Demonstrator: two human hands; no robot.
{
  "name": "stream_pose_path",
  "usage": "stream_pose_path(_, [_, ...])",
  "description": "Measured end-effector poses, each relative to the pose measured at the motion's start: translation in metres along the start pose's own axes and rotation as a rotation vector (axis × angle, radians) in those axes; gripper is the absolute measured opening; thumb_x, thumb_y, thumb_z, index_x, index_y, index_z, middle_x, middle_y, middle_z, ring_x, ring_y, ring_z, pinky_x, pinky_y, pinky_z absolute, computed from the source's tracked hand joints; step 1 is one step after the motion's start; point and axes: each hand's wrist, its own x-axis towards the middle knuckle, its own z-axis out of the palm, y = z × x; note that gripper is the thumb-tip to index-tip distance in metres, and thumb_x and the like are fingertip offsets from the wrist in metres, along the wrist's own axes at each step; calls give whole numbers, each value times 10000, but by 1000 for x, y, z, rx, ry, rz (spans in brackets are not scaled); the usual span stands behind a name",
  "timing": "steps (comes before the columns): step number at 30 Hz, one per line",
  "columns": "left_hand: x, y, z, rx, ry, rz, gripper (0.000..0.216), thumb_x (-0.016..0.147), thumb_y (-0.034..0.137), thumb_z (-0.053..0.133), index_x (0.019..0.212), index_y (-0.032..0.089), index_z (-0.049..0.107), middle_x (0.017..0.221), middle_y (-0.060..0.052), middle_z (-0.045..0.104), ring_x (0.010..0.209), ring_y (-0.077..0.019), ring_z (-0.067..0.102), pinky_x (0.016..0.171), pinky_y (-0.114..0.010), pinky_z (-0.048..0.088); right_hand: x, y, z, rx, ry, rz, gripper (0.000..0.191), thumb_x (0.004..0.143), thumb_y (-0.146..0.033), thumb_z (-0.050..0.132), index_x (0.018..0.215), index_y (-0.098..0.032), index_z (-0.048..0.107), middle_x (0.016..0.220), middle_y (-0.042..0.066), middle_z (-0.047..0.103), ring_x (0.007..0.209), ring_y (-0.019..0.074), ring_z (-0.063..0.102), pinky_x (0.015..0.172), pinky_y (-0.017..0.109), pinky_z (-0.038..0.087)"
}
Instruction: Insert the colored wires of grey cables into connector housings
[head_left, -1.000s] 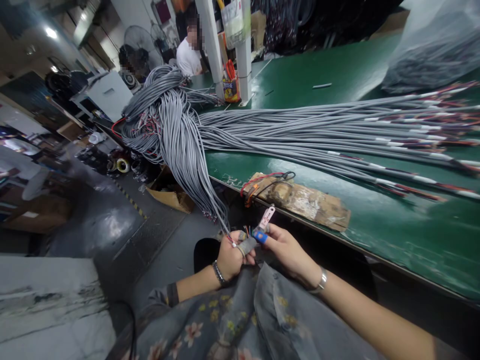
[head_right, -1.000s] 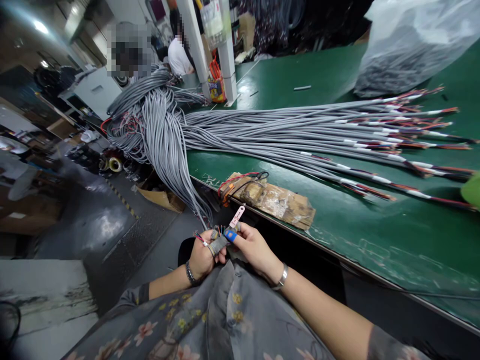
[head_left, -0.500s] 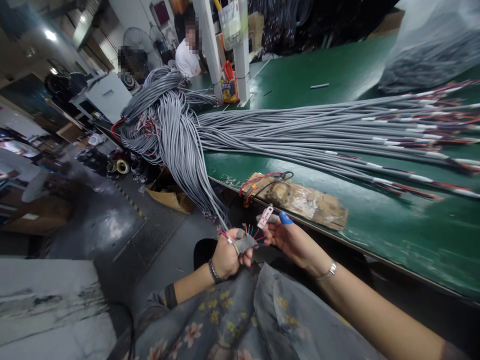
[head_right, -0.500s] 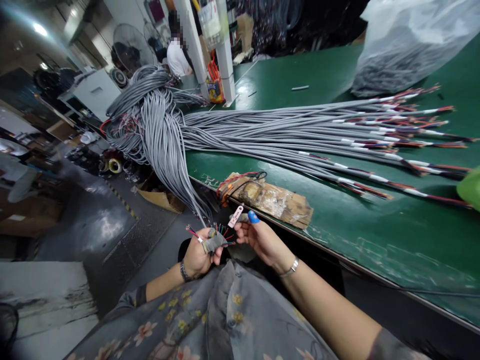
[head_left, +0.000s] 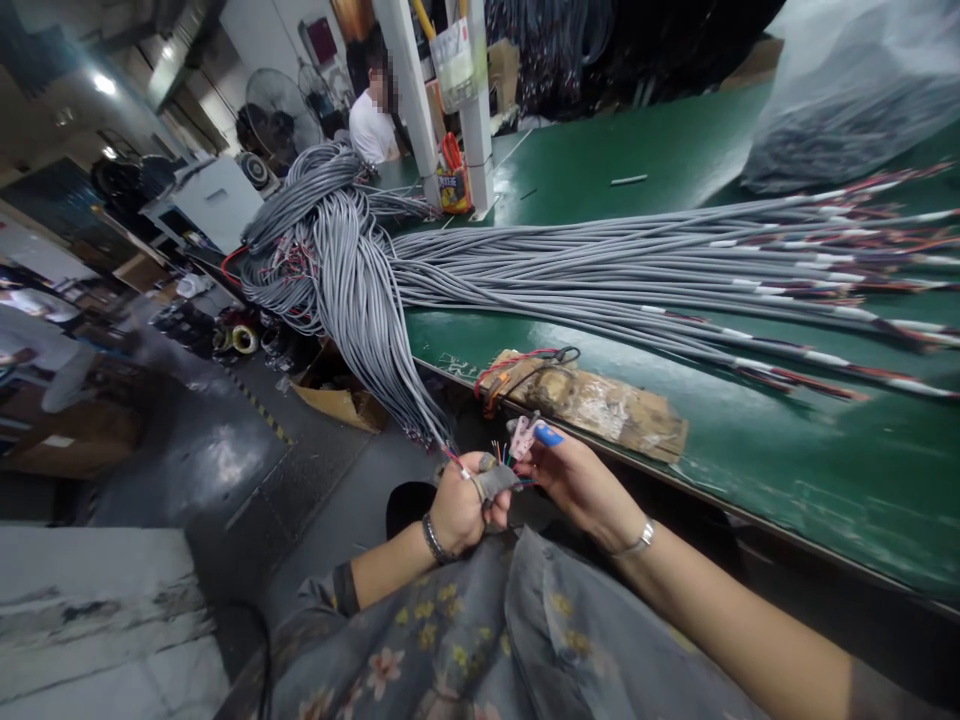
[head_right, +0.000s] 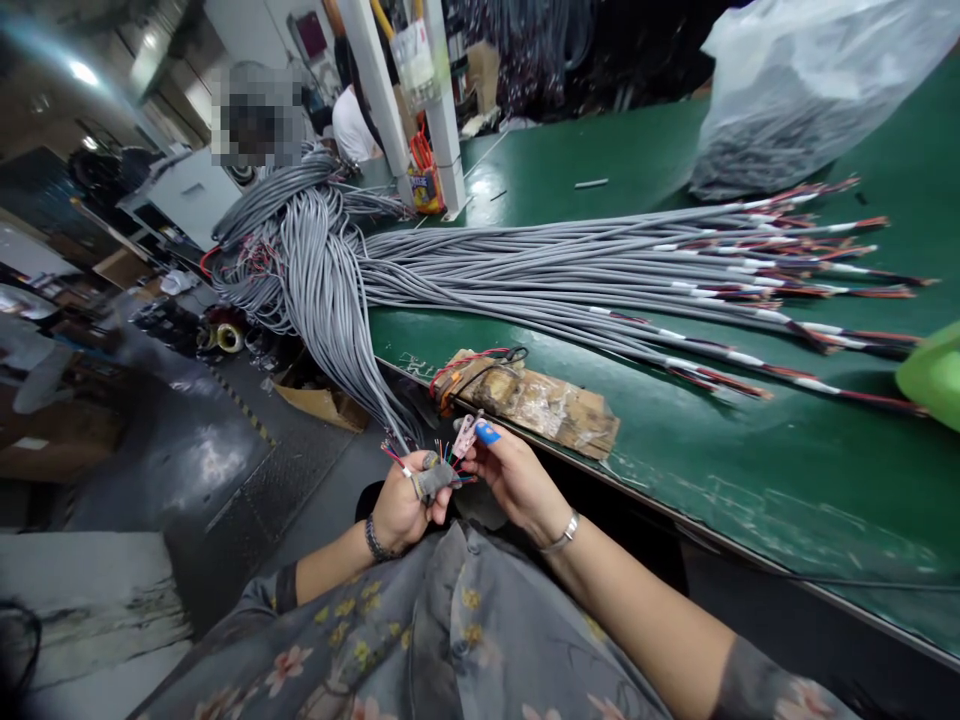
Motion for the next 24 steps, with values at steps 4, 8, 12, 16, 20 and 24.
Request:
stream_pose_path(4, [1,-1,0,29,0,-10,449,504,508,786,510,153,510,385,29,519,252,-52,409,268,-162,245,1,3,-2,24,-7,-19,374,551,-504,849,730,-200,725,678,-10,666,627,113,574,591,226,482])
stream_pose_path(8, [2,-4,0,44,10,-7,455,506,502,784,494,160,485,384,25,520,251,-52,411,269,-160,238,2,5,-3,36,-8,-20,372,552,-498,852,761,-214,735,704,-7,684,649,121,592,601,227,491])
stream_pose_path(12, [-1,-4,0,36,16,-2,469,498,519,785,504,164,478,387,25,519,251,-51,402,270,-164,235,2,6,-5,59,-41,23,395,558,-550,829,741,-218,720,687,-11,672,625,114,587,571,216,490])
stream_pose_path(16, [-7,-4,-2,26,26,4,467,500,527,788,529,160,501,391,26,523,255,-53,406,275,-164,255,3,5,-6,70,-80,79,451,602,-638,757,733,-210,703,671,1,656,601,120,581,559,234,501])
stream_pose_path(20, [-11,-4,-3,-9,49,26,471,490,527,792,527,163,495,389,26,523,256,-54,408,275,-163,265,3,6,-3,21,-37,15,373,610,-532,810,727,-199,690,626,-22,614,551,96,530,531,214,478])
stream_pose_path(24, [-7,-2,0,-68,64,36,467,488,511,799,536,164,489,385,32,516,254,-55,406,272,-159,255,1,4,2,-3,-21,5,431,568,-570,814,723,-189,684,621,-18,611,554,101,522,521,217,469])
